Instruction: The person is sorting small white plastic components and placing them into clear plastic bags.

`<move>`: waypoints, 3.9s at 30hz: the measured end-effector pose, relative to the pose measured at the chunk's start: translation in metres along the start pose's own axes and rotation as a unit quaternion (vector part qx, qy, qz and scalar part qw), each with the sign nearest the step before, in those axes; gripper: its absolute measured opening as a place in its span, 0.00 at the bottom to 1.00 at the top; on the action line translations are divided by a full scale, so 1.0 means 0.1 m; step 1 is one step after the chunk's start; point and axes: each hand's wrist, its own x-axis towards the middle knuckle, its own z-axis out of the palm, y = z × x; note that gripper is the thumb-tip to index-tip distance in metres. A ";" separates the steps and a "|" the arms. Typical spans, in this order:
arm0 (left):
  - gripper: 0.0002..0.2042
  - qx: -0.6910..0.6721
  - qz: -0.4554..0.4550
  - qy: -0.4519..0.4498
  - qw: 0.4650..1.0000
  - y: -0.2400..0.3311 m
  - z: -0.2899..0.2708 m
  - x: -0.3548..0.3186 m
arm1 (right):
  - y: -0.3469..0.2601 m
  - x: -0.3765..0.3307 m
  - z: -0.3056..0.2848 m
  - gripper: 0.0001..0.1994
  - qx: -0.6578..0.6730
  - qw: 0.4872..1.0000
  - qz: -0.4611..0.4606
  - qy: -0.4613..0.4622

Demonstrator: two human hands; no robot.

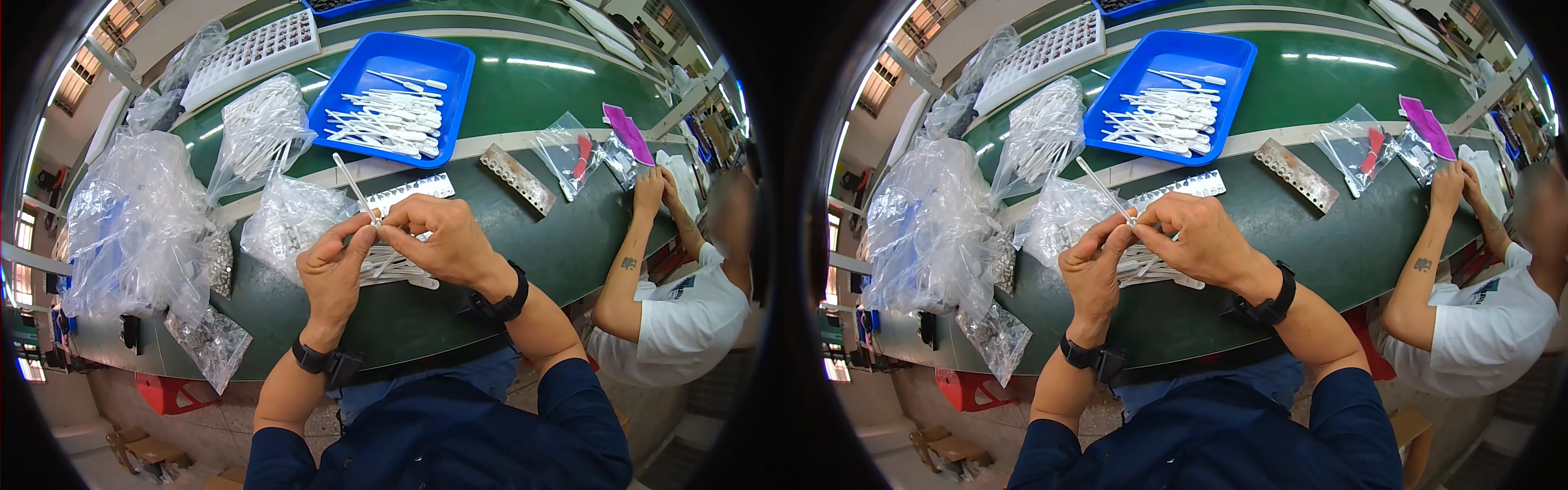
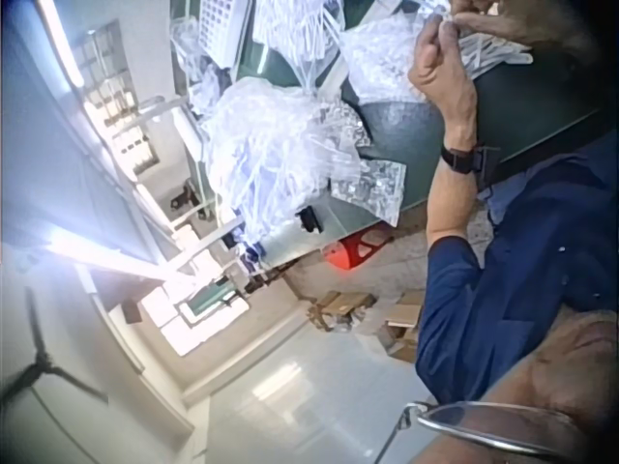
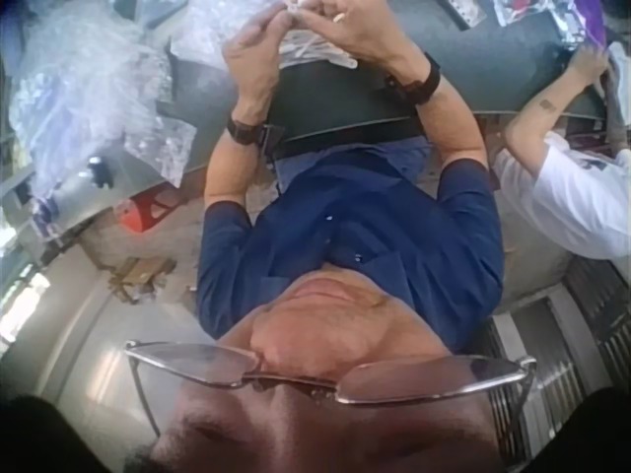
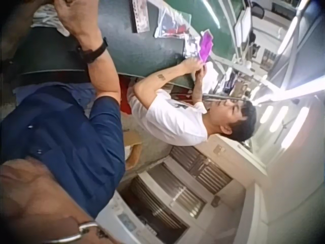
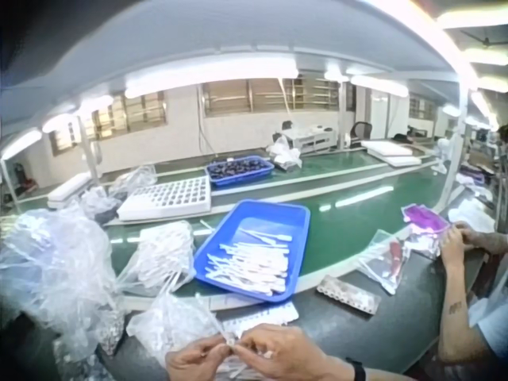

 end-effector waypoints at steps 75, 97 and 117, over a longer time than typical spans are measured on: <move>0.09 -0.249 -0.108 0.034 0.962 -0.11 0.00 0.04 | -0.04 -0.02 0.19 0.06 0.134 0.985 0.097 0.057; 0.12 -0.162 -0.088 0.051 0.981 -0.01 0.04 0.04 | 0.07 0.00 0.18 0.09 0.284 0.932 0.226 -0.008; 0.11 -0.077 -0.065 0.040 0.994 -0.03 0.04 0.01 | 0.08 0.01 0.16 0.09 0.282 0.923 0.263 -0.015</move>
